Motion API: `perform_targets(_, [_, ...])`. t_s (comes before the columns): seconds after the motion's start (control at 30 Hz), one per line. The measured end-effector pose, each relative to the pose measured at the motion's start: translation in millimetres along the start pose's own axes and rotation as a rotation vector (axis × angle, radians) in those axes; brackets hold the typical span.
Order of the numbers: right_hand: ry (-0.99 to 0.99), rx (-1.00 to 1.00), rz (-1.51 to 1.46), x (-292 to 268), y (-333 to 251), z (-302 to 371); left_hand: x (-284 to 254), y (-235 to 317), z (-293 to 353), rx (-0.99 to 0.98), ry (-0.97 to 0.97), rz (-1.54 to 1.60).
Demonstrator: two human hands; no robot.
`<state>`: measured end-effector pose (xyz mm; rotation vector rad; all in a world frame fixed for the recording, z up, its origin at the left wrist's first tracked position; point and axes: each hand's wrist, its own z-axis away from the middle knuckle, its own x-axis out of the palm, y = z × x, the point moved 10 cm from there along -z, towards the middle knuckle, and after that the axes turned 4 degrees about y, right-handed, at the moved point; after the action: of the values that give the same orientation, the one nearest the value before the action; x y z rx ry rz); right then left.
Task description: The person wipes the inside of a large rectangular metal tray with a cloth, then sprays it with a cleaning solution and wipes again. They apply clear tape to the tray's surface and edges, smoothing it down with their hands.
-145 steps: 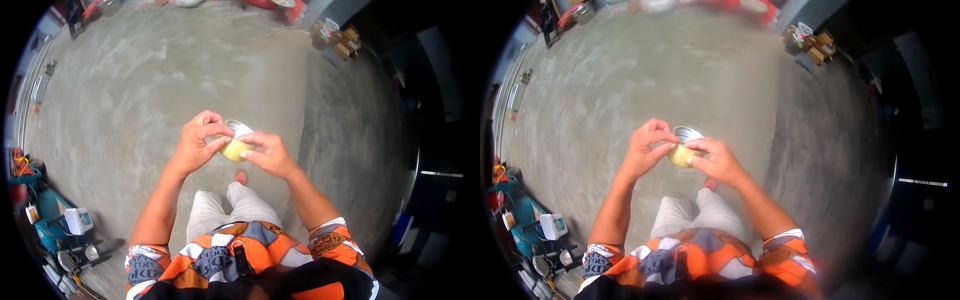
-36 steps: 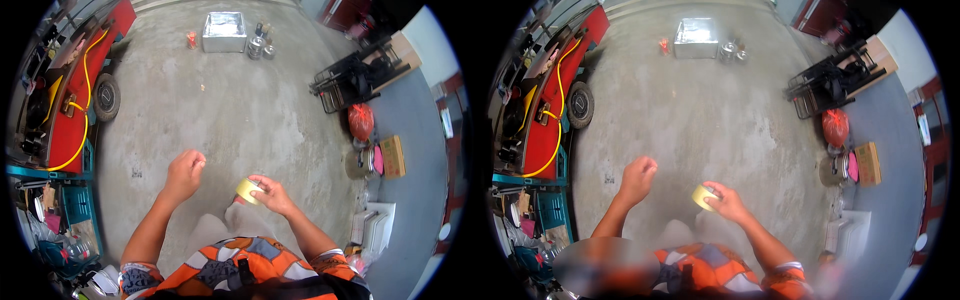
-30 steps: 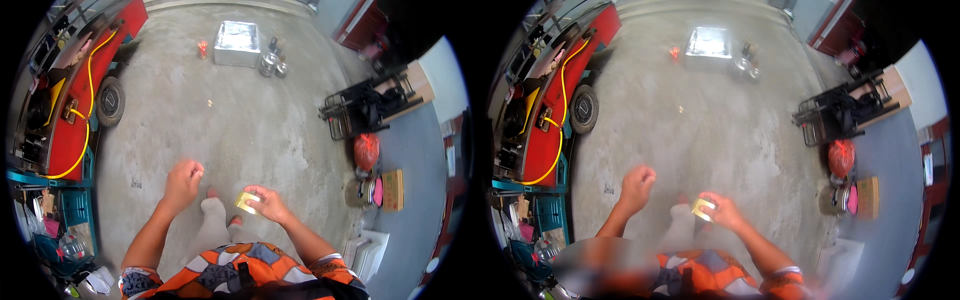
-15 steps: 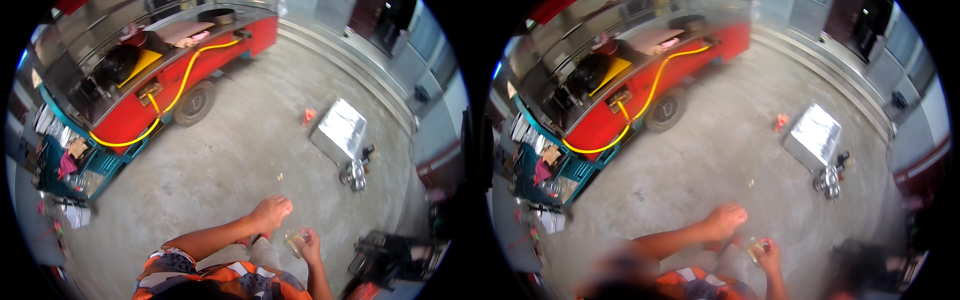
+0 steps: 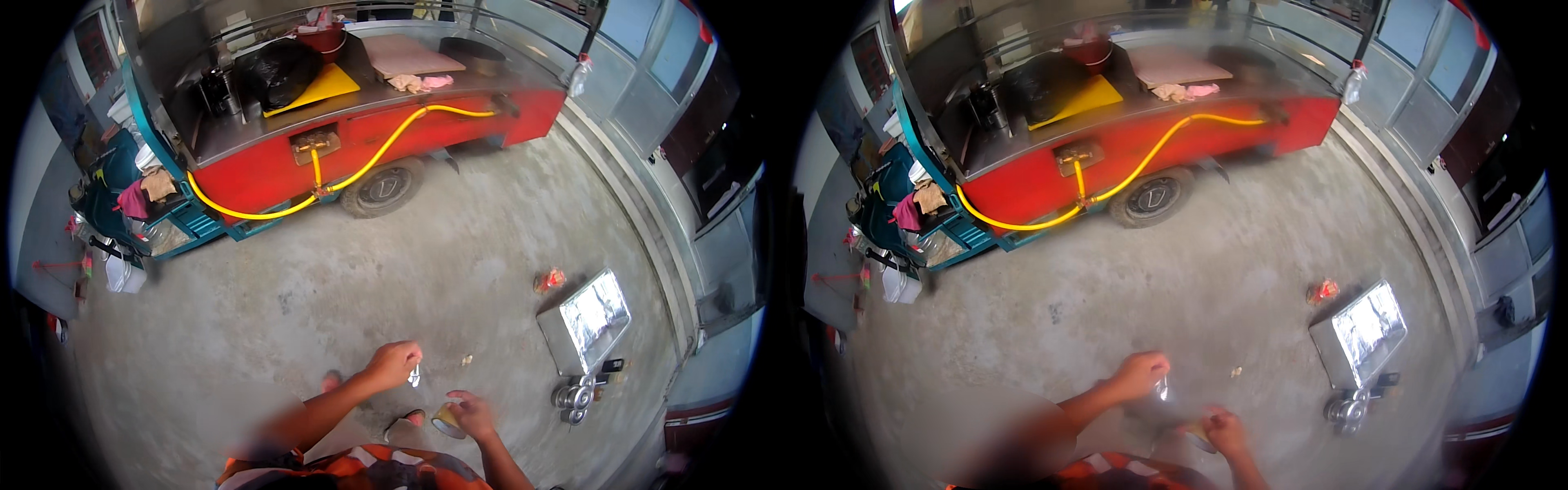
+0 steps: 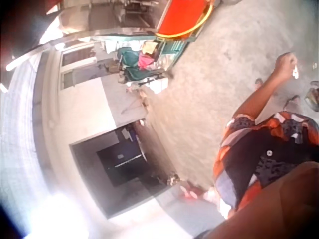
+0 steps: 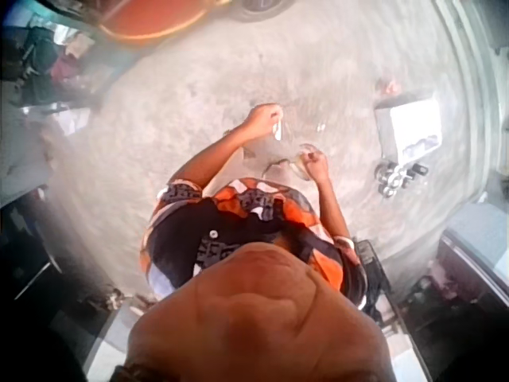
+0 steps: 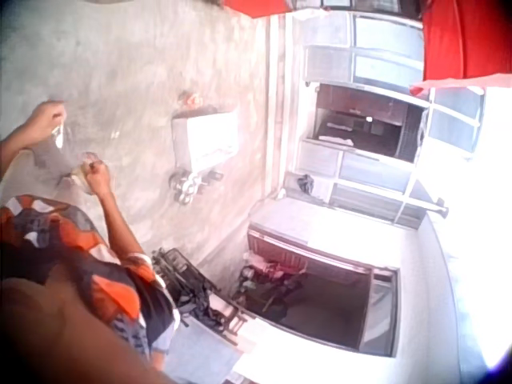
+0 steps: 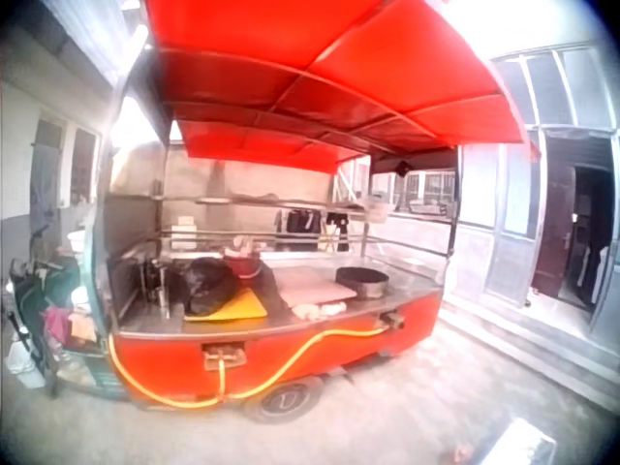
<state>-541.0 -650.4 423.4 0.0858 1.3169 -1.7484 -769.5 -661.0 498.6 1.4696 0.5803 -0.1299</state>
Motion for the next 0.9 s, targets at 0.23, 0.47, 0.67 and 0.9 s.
perform_targets(0.23, [-0.238, -0.099, -0.276, 93.9, -97.0, -63.1, -133.4, -56.9, -19.2, -0.124, 0.035, 0.039])
perform_targets(0.47, [-0.279, -0.211, -0.399, 157.3, -210.1, -101.3, -238.2, -132.7, -14.5, -0.223, 0.155, 0.06])
perform_targets(0.67, [-0.276, -0.344, -0.222, 179.4, -262.1, -134.5, -266.7, -201.0, -7.1, -0.362, 0.146, 0.354])
perform_targets(0.9, [-0.246, -0.179, -0.013, 217.4, -280.3, -167.4, -395.9, -369.4, 35.4, -0.47, 0.553, 0.395])
